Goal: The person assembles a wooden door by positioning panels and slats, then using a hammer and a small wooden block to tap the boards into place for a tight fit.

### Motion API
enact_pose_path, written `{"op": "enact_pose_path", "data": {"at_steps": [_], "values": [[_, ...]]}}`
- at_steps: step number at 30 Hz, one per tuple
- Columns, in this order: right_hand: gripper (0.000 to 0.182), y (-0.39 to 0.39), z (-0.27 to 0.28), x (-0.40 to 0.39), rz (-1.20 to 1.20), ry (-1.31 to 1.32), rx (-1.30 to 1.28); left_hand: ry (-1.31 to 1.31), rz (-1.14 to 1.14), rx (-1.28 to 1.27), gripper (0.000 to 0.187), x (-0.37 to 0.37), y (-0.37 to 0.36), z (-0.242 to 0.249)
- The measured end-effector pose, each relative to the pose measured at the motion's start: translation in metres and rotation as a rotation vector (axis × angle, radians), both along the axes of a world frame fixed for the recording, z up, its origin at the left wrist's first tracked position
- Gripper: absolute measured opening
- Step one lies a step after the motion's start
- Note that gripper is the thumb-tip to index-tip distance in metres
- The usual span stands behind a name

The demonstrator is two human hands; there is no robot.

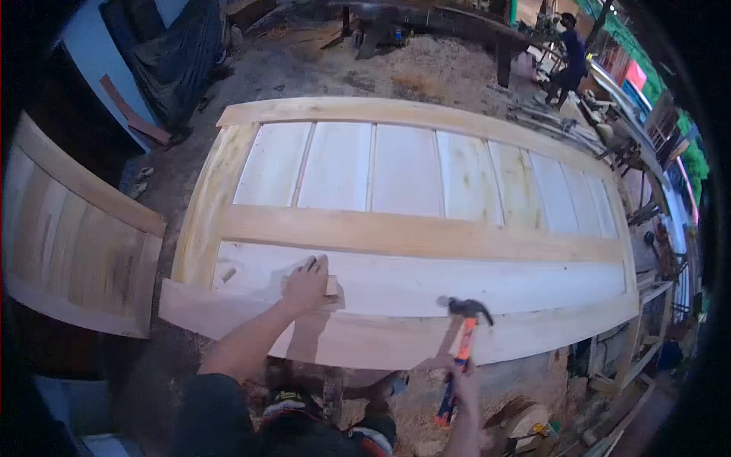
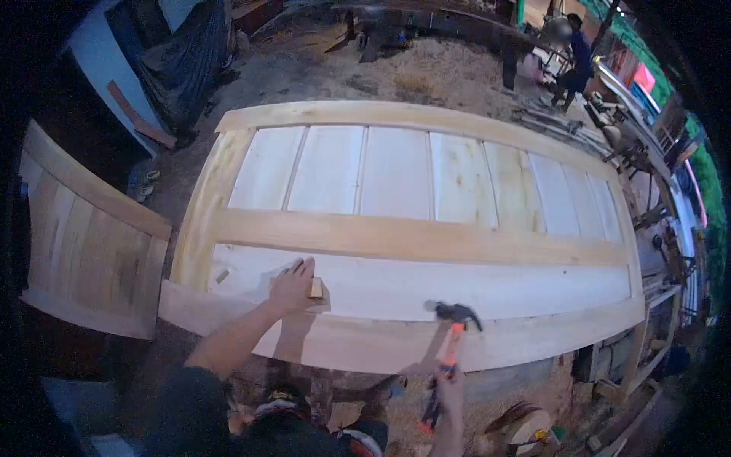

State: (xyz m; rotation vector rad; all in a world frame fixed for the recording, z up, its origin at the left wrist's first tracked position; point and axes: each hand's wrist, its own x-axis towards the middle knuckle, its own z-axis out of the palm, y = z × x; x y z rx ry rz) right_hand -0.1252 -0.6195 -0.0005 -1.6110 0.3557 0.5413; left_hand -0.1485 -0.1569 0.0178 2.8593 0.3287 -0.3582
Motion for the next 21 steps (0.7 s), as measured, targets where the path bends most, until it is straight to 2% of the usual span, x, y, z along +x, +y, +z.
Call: {"op": "enact_pose_path", "data": {"at_steps": [3,7,14,17,20,21], "values": [[0.028,-0.053,0.003,0.04,0.011,0.017,0.002,-0.015,0.082,0.027,0.112,-0.004,-0.016,-0.009],[0.028,-0.084,-0.001,0.064,0.034,0.077,-0.028,-0.095,0.102,0.038,0.109,-0.004,-0.018,-0.012],[0.03,-0.088,-0.008,0.071,0.008,0.133,0.059,-0.145,0.183,0.082,0.097,-0.001,-0.03,-0.008],[0.029,-0.087,0.002,0.075,0.026,0.189,0.067,-0.109,0.204,0.054,0.099,0.004,-0.034,0.006],[0.028,-0.1,-0.007,0.08,0.06,0.254,0.096,-0.153,0.173,0.133,0.092,0.003,-0.025,-0.022],[0.028,-0.103,-0.001,0.088,0.078,0.257,0.076,-0.084,0.215,0.052,0.088,0.013,-0.034,-0.017]]}}
